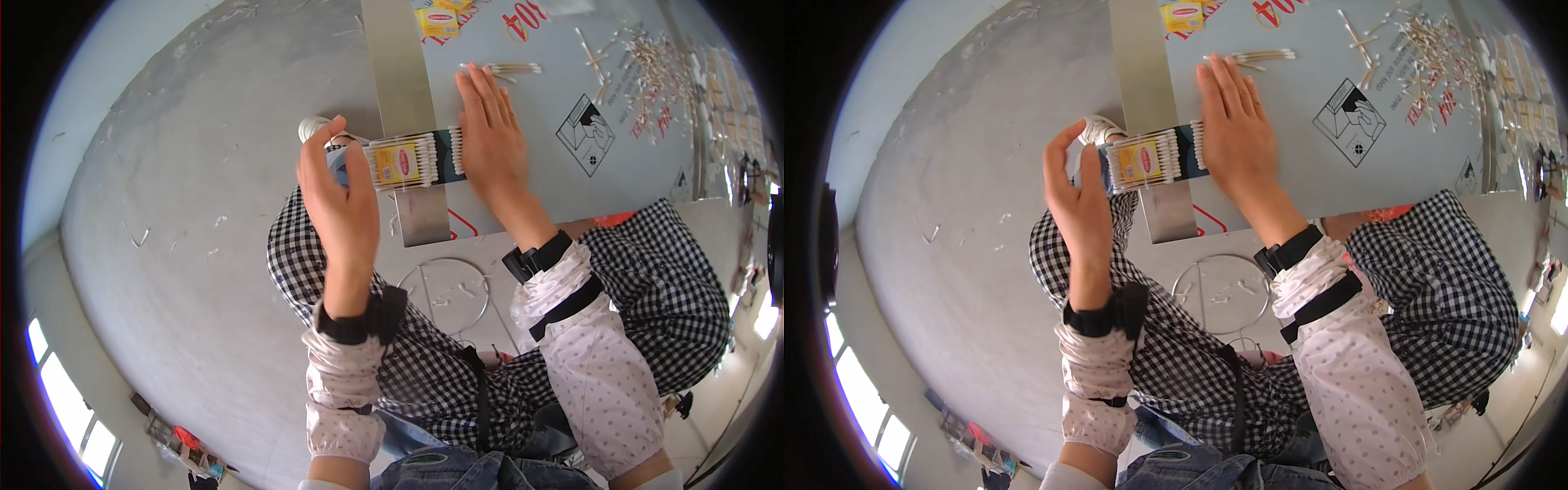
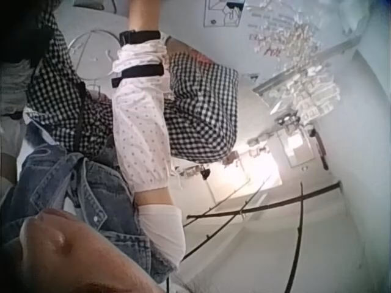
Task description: Manually organizing cotton swabs into neat rows and placing them into plastic packaging.
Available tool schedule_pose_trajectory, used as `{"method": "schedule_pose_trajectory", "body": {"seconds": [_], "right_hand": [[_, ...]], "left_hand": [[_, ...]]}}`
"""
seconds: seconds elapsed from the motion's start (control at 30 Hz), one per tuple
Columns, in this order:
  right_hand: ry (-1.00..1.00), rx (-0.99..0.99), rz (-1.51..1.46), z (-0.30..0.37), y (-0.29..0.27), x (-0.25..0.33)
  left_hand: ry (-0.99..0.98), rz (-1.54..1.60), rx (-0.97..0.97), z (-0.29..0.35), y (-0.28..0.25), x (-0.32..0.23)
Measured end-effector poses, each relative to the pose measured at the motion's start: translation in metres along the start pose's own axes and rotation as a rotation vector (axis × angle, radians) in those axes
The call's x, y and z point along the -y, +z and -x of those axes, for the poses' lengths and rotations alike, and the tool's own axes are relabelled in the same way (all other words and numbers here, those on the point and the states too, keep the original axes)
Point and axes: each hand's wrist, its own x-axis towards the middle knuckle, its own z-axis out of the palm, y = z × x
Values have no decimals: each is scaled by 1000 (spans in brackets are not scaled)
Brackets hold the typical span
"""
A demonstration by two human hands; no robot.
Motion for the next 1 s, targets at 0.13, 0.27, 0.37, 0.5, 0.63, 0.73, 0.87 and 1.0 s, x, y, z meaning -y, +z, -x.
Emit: {"method": "schedule_pose_trajectory", "body": {"seconds": [0.13, 0.27, 0.37, 0.5, 0.63, 0.73, 0.87, 1.0], "right_hand": [[-10, -25, -35, -1, 0, 7], [-7, -19, -36, 0, 0, 8], [-1, -18, -31, 0, 0, 9], [-2, -7, -56, -1, 2, 22], [23, -7, -83, 0, 5, 28], [22, -17, -124, -1, 5, 26], [29, -10, -143, -1, 4, 29], [37, -23, -157, 0, 8, 36]], "left_hand": [[95, -762, 165, -15, 4, 17], [-3, -738, 135, -14, 25, 28], [-160, -565, 148, -17, 29, 34], [-304, -219, 95, -15, 32, 42], [-183, -245, 45, -12, 34, 38], [-113, -289, 53, -14, 33, 39], [-106, -309, 57, -15, 32, 39], [-87, -327, 56, -15, 33, 39]]}}
